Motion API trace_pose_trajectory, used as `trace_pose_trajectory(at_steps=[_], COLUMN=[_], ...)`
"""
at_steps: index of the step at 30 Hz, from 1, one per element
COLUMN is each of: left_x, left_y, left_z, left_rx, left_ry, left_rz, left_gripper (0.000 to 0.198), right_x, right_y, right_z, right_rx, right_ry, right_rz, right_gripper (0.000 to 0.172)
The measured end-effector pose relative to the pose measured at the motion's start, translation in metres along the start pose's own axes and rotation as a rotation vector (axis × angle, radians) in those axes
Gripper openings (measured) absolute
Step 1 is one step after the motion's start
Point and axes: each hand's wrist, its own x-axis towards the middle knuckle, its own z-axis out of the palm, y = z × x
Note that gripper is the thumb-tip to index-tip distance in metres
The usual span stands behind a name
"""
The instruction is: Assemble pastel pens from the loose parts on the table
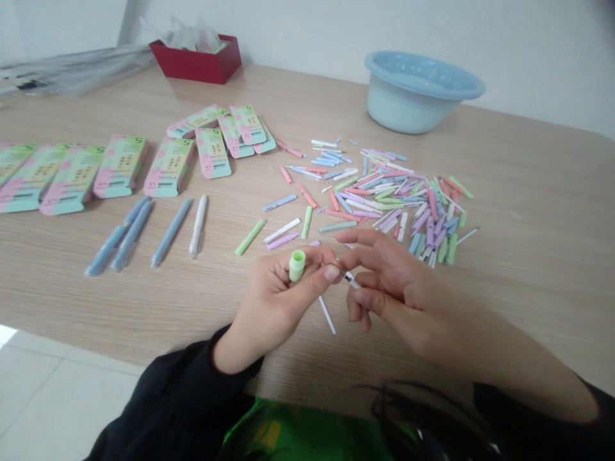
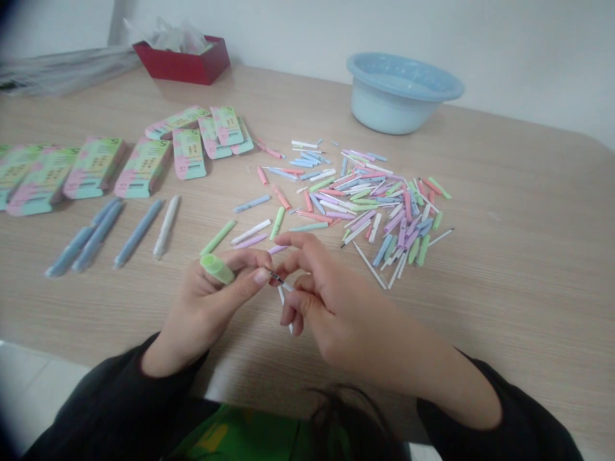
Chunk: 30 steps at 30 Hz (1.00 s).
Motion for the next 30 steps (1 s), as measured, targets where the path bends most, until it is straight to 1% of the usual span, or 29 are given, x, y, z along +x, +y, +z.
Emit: trace_pose_trajectory(at_steps=[2,3,5,6,8,9,10,11,14,17,19,24,26,30], left_x=[0.0,0.0,0.0,0.0,0.0,0.0,0.0,0.0,0.0,0.0,0.0,-0.001,-0.001,-0.001], left_y=[0.0,0.0,0.001,0.001,0.001,0.002,0.002,0.003,0.004,0.003,0.003,0.003,0.003,0.001], left_z=[0.0,-0.001,-0.001,-0.001,-0.001,-0.001,0.0,0.0,0.002,0.003,0.002,0.001,0.002,0.004], left_rx=[0.006,0.023,0.086,0.125,0.199,0.231,0.26,0.284,0.322,0.321,0.326,0.298,0.264,0.252], left_ry=[-0.033,-0.035,-0.015,-0.004,0.008,0.008,0.009,0.011,0.009,0.015,0.029,0.03,0.036,0.054], left_rz=[0.011,0.02,0.038,0.05,0.074,0.084,0.095,0.105,0.121,0.128,0.137,0.147,0.158,0.191], left_gripper=[0.018,0.016,0.012,0.011,0.011,0.011,0.01,0.01,0.008,0.007,0.007,0.003,0.003,0.007], right_x=[0.001,0.001,0.001,0.001,0.0,-0.001,-0.001,-0.002,-0.004,-0.005,-0.004,0.001,0.002,0.006], right_y=[-0.002,-0.003,-0.007,-0.009,-0.013,-0.014,-0.014,-0.014,-0.012,-0.007,-0.003,0.003,0.004,0.007], right_z=[-0.003,-0.004,-0.007,-0.009,-0.01,-0.01,-0.009,-0.008,-0.003,0.002,0.004,0.001,-0.002,-0.006], right_rx=[0.007,-0.032,-0.201,-0.313,-0.518,-0.579,-0.607,-0.605,-0.541,-0.529,-0.499,-0.325,-0.297,-0.258], right_ry=[0.012,0.013,0.026,0.038,0.08,0.107,0.128,0.145,0.215,0.277,0.286,0.239,0.215,0.22], right_rz=[0.046,0.069,0.11,0.12,0.111,0.1,0.085,0.071,0.046,-0.002,-0.029,-0.003,0.008,0.003], right_gripper=[0.039,0.034,0.017,0.012,0.031,0.038,0.04,0.038,0.02,0.016,0.014,0.017,0.02,0.026])
